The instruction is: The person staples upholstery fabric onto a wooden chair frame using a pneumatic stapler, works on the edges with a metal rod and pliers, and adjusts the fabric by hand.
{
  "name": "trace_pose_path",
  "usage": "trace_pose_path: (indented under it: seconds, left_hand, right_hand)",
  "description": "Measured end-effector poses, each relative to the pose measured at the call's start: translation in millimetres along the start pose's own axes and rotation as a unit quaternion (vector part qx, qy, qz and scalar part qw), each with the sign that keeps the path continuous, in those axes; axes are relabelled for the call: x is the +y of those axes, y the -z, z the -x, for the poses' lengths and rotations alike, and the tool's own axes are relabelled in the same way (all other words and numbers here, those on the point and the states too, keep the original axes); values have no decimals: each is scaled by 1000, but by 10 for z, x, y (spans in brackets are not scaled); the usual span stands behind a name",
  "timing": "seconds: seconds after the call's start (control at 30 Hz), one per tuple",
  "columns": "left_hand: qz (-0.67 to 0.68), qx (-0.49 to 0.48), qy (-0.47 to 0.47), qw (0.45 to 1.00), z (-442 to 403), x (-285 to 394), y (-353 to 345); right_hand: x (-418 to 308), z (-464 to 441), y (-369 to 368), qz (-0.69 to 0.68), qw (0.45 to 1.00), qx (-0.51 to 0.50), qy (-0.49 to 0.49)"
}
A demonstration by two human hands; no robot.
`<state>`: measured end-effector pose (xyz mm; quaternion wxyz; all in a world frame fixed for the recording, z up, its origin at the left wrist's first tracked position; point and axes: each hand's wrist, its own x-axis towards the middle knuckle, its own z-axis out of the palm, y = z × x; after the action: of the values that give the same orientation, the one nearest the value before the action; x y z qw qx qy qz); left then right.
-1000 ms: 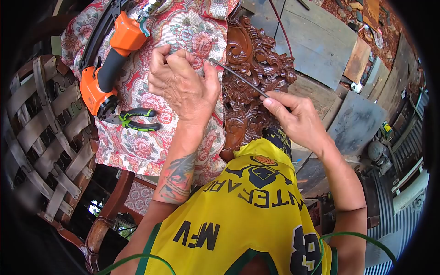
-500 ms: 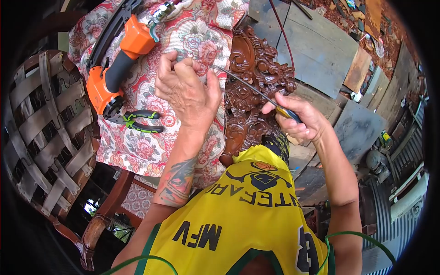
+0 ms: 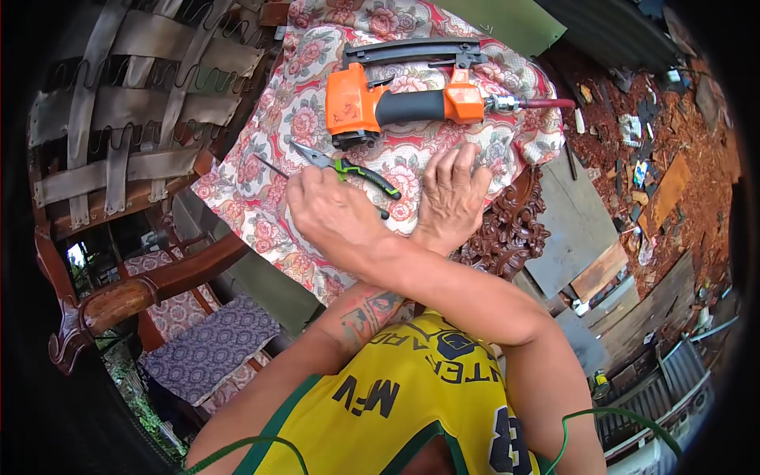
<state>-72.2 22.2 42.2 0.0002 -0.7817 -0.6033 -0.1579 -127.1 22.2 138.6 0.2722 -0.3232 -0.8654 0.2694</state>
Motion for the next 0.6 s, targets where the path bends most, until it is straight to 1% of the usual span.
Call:
trace_pose_path:
  seconds: [0.03,0.07,0.13,0.17,0.23,0.3,0.33,0.4,0.43,0.5,0.57,0.6]
  left_hand:
    - [14,14,-1,1000,0,0,-16]
    - [8,17,-3,1000,11,-9,-36]
    - [-1,18,-2,1000,-11,-5,-1]
    - [7,18,6,1000,-5,26,-4]
    - [-19,23,-1,1000,1,4,3]
    - [-30,22,1,999,16,-2,-30]
    - [-29,17,2,999,29,3,-1]
    - [-29,18,3,999,14,12,15]
    - [-34,7,1,999,36,23,15]
    - [-41,-3,-2,999,88,55,-9]
    - [-39,3,-9,999,175,97,-68]
    - [-45,-7,-11,999,220,116,-69]
  right_hand:
    - [1,-84,-107,39,999,-33,0]
    - [31,-132,-97,59,997,-39,-1]
    - [30,-128,-72,96,985,-140,-10]
    - [61,-40,-52,98,984,-151,-11]
    - [176,159,97,67,998,-10,-2]
    - [240,240,68,80,994,23,-66]
    - [256,270,45,73,995,20,-60]
    - [331,258,34,64,994,5,-94]
    - [330,249,42,62,994,3,-91]
    - [322,209,82,78,991,-70,-83]
    - [401,220,75,58,992,-74,-83]
    - [438,239,79,38,996,-48,-71]
